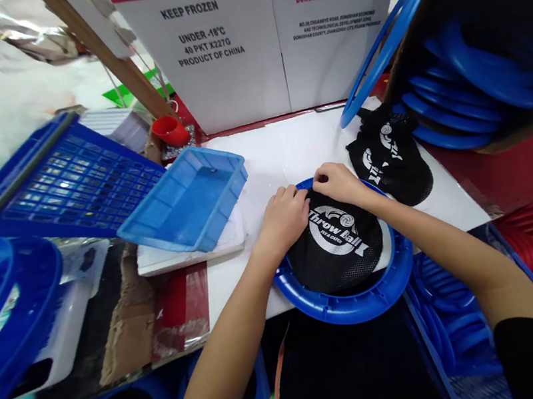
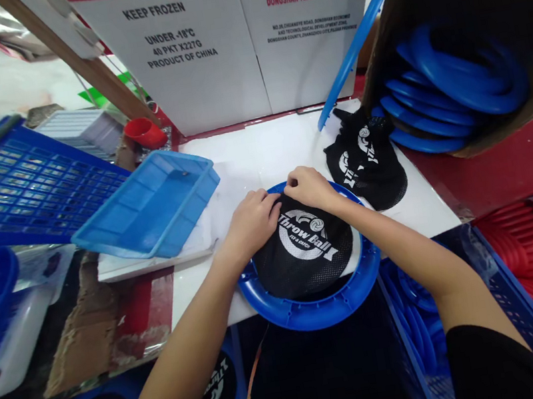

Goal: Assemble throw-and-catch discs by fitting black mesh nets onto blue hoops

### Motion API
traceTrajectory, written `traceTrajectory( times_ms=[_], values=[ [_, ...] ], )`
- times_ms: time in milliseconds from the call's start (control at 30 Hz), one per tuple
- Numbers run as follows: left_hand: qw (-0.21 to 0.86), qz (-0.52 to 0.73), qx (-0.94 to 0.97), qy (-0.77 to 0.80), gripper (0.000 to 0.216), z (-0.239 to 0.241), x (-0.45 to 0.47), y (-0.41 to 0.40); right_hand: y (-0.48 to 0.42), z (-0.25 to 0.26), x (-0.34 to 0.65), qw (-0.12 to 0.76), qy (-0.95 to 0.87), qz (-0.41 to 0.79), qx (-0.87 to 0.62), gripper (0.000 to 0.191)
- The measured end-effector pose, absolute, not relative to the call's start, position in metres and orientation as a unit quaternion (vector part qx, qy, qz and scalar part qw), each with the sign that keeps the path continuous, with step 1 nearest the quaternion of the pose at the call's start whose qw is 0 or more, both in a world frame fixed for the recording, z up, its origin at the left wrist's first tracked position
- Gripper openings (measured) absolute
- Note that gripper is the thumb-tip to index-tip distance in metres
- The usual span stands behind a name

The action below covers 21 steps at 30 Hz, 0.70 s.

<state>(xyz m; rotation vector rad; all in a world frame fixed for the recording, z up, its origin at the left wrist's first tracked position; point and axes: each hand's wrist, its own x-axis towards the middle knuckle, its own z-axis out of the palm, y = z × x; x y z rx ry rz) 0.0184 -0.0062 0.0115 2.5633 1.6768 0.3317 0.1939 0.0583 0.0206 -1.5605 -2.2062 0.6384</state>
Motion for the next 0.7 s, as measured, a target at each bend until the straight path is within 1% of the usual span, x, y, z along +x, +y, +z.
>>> traceTrajectory(
  times_ms=[133,367,500,600,700],
  values=[
    [0.008,0.096,0.838,0.537,0.032,0.012,0.020,-0.008,0.062,0.028,0.192,0.132,-0.793,0.212,-0.556,0.014],
    [-0.029,0.053,0.842,0.537,0.033,0.009,0.022,-0.009,0.070,0.038,0.191,0.073,-0.801,0.224,-0.551,0.017],
    [-0.014,0.047,0.842,0.537,0.035,0.010,0.022,-0.009,0.074,0.043,0.185,0.022,-0.792,0.190,-0.580,0.018],
    [0.006,0.067,0.836,0.544,0.034,0.009,0.020,-0.010,0.070,0.051,0.183,-0.026,-0.810,0.152,-0.566,0.019],
    [0.018,0.106,0.826,0.554,0.040,0.006,0.018,-0.010,0.045,0.062,0.186,-0.020,-0.822,0.081,-0.563,0.025]
  ],
)
